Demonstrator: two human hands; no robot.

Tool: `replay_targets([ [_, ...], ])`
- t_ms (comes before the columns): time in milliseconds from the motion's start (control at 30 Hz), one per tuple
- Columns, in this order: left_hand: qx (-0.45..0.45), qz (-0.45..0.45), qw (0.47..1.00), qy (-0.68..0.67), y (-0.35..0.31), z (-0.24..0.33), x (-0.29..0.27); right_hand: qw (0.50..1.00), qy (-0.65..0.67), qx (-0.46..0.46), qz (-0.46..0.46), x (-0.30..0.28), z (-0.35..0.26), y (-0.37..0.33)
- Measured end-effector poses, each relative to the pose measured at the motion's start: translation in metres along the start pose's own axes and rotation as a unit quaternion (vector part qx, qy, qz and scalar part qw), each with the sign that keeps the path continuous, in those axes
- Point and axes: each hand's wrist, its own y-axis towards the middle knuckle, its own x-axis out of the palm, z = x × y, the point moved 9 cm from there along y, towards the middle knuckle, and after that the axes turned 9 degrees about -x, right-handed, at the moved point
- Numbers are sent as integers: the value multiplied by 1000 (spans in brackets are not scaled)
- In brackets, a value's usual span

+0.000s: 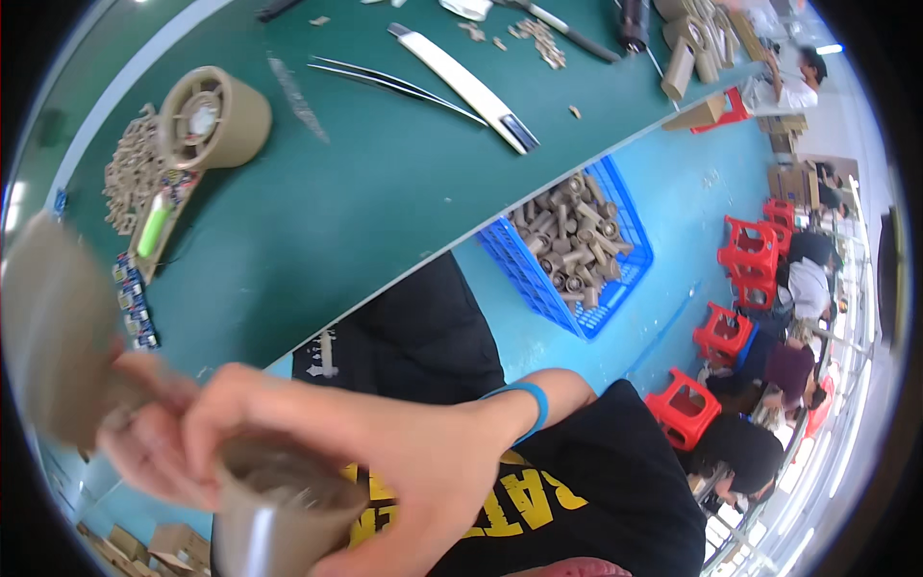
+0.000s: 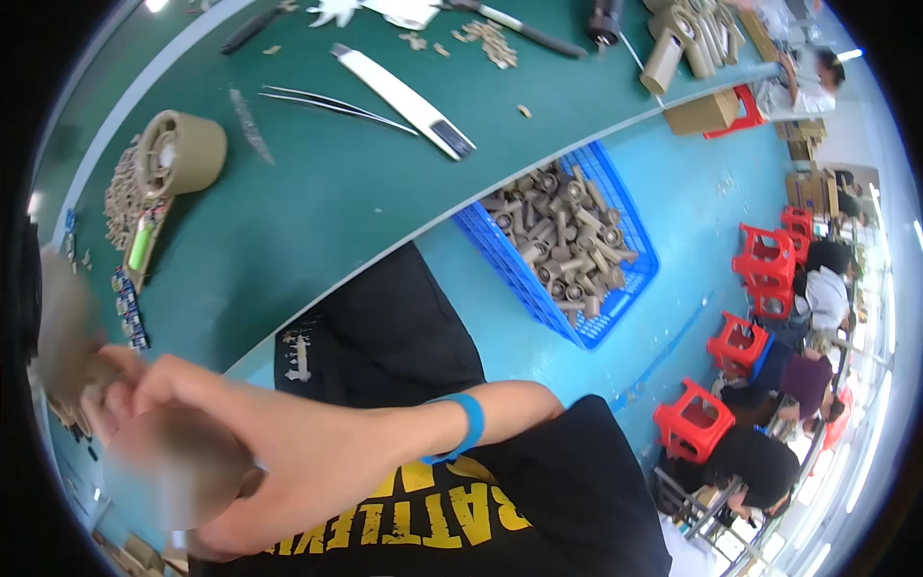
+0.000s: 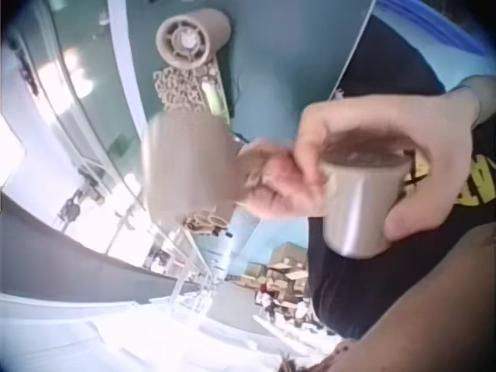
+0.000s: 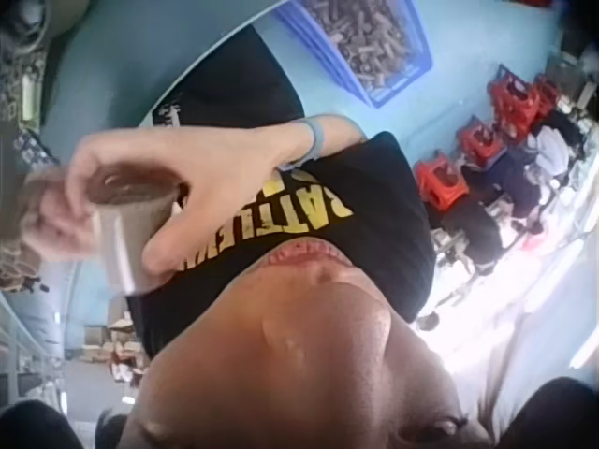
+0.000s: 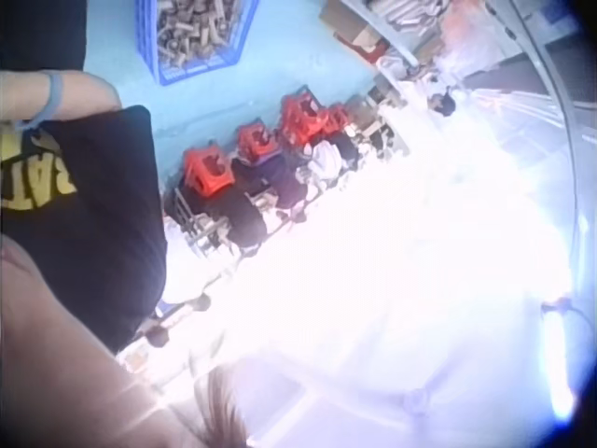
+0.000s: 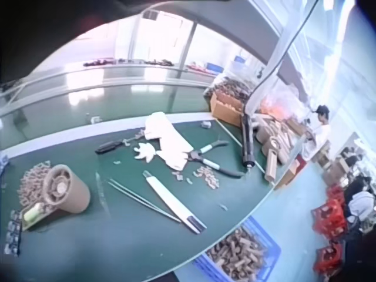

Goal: The user is assembling a handheld fan by connecting internal components and securing the casing with an electric screwdriver.

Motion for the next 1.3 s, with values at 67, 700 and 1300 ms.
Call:
replay_targets([
  [67,6,23,997,76,-5,13,-17,995,34,87,-21,-3,2,-18],
  [700,60,-162,901,398,13,-3,94,919,-318,122,199,-44,-72,-65],
  [1300,132,-41,882,451,38,14,74,691,-719,-2,79,-78,-103,-8],
])
